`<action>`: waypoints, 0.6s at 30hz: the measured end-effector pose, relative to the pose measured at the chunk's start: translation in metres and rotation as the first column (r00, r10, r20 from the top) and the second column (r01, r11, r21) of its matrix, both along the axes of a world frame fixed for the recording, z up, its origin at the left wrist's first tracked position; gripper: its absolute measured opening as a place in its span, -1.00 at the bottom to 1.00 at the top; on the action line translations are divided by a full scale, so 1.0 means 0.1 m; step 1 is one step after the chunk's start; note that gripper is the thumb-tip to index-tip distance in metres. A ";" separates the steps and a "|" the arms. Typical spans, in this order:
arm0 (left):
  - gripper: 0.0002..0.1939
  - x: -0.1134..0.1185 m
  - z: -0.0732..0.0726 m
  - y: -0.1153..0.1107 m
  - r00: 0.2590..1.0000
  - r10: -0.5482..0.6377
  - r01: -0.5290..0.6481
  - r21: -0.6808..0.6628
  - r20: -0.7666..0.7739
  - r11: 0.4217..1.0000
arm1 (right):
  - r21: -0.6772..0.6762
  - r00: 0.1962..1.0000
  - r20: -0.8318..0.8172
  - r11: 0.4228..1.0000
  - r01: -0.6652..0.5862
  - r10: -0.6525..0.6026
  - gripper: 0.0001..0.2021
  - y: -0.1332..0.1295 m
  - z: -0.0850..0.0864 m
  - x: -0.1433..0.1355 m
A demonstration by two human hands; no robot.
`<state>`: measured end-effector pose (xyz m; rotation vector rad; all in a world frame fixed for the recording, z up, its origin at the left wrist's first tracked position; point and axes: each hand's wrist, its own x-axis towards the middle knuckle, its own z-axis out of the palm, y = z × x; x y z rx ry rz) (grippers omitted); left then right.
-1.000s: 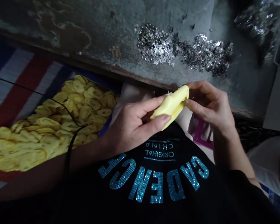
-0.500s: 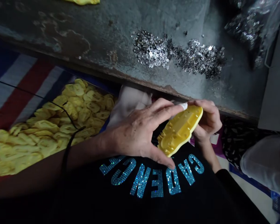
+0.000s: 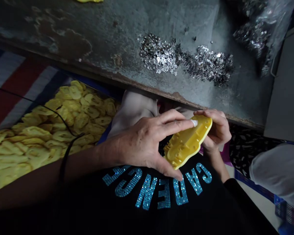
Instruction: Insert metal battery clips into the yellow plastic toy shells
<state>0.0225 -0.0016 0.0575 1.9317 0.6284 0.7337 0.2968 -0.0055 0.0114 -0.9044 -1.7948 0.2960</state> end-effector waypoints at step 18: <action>-0.21 -0.33 0.09 0.23 0.959 0.256 -0.098 -0.710 0.119 0.697 | -0.666 0.910 -0.114 0.650 -0.367 0.398 -0.66 0.37 0.51 -0.28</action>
